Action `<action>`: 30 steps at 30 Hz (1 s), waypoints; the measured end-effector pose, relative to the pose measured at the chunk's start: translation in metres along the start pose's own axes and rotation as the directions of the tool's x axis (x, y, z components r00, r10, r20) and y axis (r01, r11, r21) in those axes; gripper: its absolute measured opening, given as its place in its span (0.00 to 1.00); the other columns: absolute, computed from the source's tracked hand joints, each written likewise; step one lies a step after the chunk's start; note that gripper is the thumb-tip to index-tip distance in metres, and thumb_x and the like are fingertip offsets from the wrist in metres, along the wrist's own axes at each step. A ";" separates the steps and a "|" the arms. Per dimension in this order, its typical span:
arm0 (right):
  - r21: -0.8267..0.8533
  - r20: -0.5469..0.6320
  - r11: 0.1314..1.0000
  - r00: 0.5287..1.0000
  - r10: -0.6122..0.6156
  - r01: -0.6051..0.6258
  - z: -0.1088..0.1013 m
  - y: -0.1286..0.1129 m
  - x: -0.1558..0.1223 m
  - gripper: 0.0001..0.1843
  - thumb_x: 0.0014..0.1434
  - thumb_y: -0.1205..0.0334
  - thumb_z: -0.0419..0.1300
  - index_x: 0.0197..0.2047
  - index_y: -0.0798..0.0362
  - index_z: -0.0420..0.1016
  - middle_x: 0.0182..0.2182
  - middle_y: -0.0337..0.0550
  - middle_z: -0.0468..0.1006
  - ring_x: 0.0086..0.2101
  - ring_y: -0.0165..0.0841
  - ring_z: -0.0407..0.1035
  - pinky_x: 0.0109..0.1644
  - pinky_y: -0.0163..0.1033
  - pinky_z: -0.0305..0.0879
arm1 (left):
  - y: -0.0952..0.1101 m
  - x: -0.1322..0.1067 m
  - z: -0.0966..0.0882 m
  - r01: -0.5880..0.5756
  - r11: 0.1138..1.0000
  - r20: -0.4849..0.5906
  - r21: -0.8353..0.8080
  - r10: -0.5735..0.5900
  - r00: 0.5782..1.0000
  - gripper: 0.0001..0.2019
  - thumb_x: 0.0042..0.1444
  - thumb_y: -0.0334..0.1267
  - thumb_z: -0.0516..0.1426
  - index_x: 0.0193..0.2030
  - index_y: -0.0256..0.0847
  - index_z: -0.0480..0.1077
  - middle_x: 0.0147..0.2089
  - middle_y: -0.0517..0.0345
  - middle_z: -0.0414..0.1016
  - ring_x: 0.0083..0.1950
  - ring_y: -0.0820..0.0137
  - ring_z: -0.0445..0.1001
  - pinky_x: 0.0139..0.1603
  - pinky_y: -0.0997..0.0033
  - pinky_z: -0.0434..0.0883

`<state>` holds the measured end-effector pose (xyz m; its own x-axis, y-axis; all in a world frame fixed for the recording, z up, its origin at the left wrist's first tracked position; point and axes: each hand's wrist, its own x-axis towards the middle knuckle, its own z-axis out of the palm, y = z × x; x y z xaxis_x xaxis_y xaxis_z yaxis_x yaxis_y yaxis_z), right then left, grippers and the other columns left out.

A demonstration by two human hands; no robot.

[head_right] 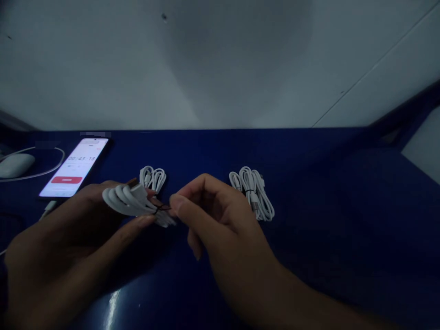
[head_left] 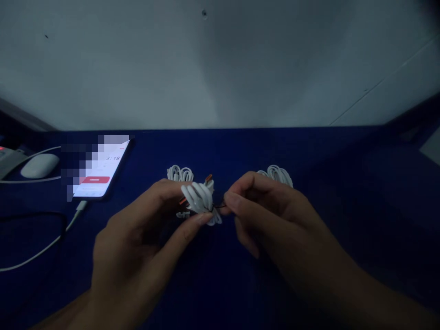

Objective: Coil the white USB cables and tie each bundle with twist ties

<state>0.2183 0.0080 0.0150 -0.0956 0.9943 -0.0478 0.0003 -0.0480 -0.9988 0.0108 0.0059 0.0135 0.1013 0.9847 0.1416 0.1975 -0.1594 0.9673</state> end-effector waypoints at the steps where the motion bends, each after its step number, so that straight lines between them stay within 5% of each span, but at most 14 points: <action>1: 0.035 0.005 0.998 0.999 0.043 -0.043 -0.006 0.003 0.004 0.17 0.76 0.57 0.68 0.33 0.50 0.78 0.18 0.31 0.71 0.18 0.25 0.65 0.22 0.28 0.66 | 0.000 0.000 0.000 0.003 1.000 -0.027 0.003 -0.003 1.000 0.11 0.65 0.40 0.75 0.49 0.64 0.87 0.48 0.70 0.91 0.51 0.61 0.89 0.59 0.62 0.89; 5: 0.063 -0.130 0.995 0.990 -0.063 0.072 -0.034 0.014 0.018 0.16 0.69 0.55 0.76 0.33 0.51 0.79 0.24 0.34 0.76 0.17 0.25 0.67 0.19 0.31 0.65 | 0.000 0.003 -0.001 0.000 0.999 -0.205 0.039 0.008 0.979 0.13 0.62 0.41 0.78 0.51 0.56 0.86 0.50 0.69 0.90 0.53 0.64 0.90 0.61 0.71 0.88; 10: -0.242 -0.218 0.901 0.885 -0.412 0.360 -0.021 0.012 0.012 0.07 0.69 0.65 0.74 0.38 0.50 0.83 0.27 0.34 0.80 0.18 0.25 0.66 0.18 0.31 0.65 | -0.003 0.005 -0.002 0.033 0.999 -0.120 -0.003 -0.033 0.992 0.13 0.60 0.43 0.79 0.51 0.59 0.88 0.50 0.71 0.92 0.48 0.66 0.91 0.54 0.77 0.88; 12: -0.393 -0.131 0.814 0.850 -0.510 0.428 -0.009 0.010 0.004 0.06 0.70 0.69 0.71 0.44 0.48 0.84 0.32 0.35 0.84 0.25 0.28 0.75 0.24 0.33 0.72 | -0.005 0.005 -0.002 0.048 0.999 -0.096 -0.017 -0.050 0.994 0.15 0.59 0.44 0.79 0.51 0.64 0.88 0.50 0.73 0.92 0.45 0.67 0.91 0.49 0.79 0.88; 15: -0.568 0.000 0.651 0.791 -0.612 0.504 -0.001 0.009 -0.006 0.06 0.71 0.69 0.71 0.44 0.48 0.82 0.32 0.36 0.83 0.29 0.31 0.77 0.29 0.37 0.76 | -0.006 0.004 -0.003 0.074 0.997 -0.072 -0.007 -0.074 0.995 0.15 0.60 0.46 0.79 0.52 0.65 0.88 0.50 0.72 0.92 0.43 0.67 0.90 0.45 0.78 0.88; 20: -0.680 0.085 0.513 0.751 -0.654 0.524 -0.007 0.014 -0.015 0.06 0.75 0.68 0.69 0.49 0.45 0.83 0.42 0.42 0.88 0.35 0.37 0.84 0.33 0.41 0.83 | -0.001 0.006 -0.004 0.120 0.986 0.031 -0.114 -0.117 0.993 0.10 0.62 0.43 0.77 0.49 0.61 0.89 0.47 0.67 0.93 0.47 0.62 0.92 0.50 0.72 0.90; 26: -0.704 0.035 0.524 0.761 -0.648 0.479 -0.006 0.019 -0.018 0.07 0.72 0.69 0.72 0.45 0.45 0.85 0.39 0.40 0.87 0.33 0.35 0.84 0.27 0.38 0.81 | 0.001 0.008 -0.006 0.152 0.970 0.115 -0.190 -0.132 0.985 0.12 0.64 0.39 0.76 0.52 0.61 0.89 0.44 0.67 0.92 0.46 0.66 0.92 0.48 0.78 0.88; 30: -0.629 0.064 0.527 0.714 -0.697 0.571 -0.005 0.015 -0.011 0.13 0.69 0.77 0.69 0.42 0.47 0.84 0.35 0.39 0.85 0.31 0.34 0.80 0.28 0.39 0.79 | -0.001 0.008 -0.007 0.140 0.978 0.112 -0.155 -0.123 0.986 0.14 0.63 0.39 0.77 0.54 0.62 0.89 0.42 0.67 0.91 0.43 0.67 0.91 0.46 0.79 0.87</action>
<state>0.2246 -0.0033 0.0003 -0.1323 0.7374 0.6624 0.5716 0.6027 -0.5568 0.0045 0.0143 0.0148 0.1849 0.9828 -0.0030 0.0564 -0.0076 0.9984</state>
